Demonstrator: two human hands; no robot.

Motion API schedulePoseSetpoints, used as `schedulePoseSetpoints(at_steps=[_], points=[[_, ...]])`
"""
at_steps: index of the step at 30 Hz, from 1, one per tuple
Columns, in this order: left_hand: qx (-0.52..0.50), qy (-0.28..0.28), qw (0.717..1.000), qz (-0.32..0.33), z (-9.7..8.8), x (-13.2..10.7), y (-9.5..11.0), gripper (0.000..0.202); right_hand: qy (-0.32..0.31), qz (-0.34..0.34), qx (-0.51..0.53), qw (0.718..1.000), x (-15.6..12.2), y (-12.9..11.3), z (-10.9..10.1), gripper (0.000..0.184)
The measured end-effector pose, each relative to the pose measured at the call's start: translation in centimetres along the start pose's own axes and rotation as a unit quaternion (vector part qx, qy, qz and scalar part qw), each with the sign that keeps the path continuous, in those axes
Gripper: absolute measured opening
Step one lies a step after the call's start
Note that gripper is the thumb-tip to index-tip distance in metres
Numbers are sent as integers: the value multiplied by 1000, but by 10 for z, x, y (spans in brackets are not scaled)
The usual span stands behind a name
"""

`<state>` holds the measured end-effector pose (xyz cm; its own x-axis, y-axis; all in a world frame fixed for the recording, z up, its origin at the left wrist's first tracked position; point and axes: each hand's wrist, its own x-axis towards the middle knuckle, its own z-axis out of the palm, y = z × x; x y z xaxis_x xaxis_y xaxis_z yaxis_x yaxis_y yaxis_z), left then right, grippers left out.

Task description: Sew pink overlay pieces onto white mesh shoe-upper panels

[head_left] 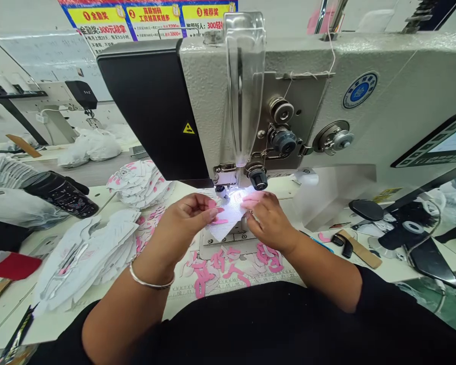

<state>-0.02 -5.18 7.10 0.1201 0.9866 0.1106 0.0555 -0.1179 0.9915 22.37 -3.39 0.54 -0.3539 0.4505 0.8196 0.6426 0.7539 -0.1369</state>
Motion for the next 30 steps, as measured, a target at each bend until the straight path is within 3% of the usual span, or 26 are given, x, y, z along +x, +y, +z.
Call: schedulePoseSetpoints(at_steps=[3, 7, 10, 14, 23, 30], points=[[63, -7, 998, -9, 11, 8, -5, 28, 12, -1, 6, 1000, 0, 0, 10, 31], [122, -7, 992, -36, 13, 17, -13, 27, 25, -1, 20, 999, -4, 2, 15, 29], [149, 11, 989, -18, 14, 21, -18, 28, 28, 4, 17, 999, -4, 3, 17, 29], [120, 25, 992, -14, 16, 23, -24, 31, 35, -2, 19, 999, -3, 3, 17, 31], [101, -39, 993, -56, 10, 18, -31, 30, 33, -22, 22, 999, -7, -4, 16, 26], [117, -58, 990, -49, 7, 20, -29, 27, 25, -18, 26, 999, -8, -4, 16, 27]])
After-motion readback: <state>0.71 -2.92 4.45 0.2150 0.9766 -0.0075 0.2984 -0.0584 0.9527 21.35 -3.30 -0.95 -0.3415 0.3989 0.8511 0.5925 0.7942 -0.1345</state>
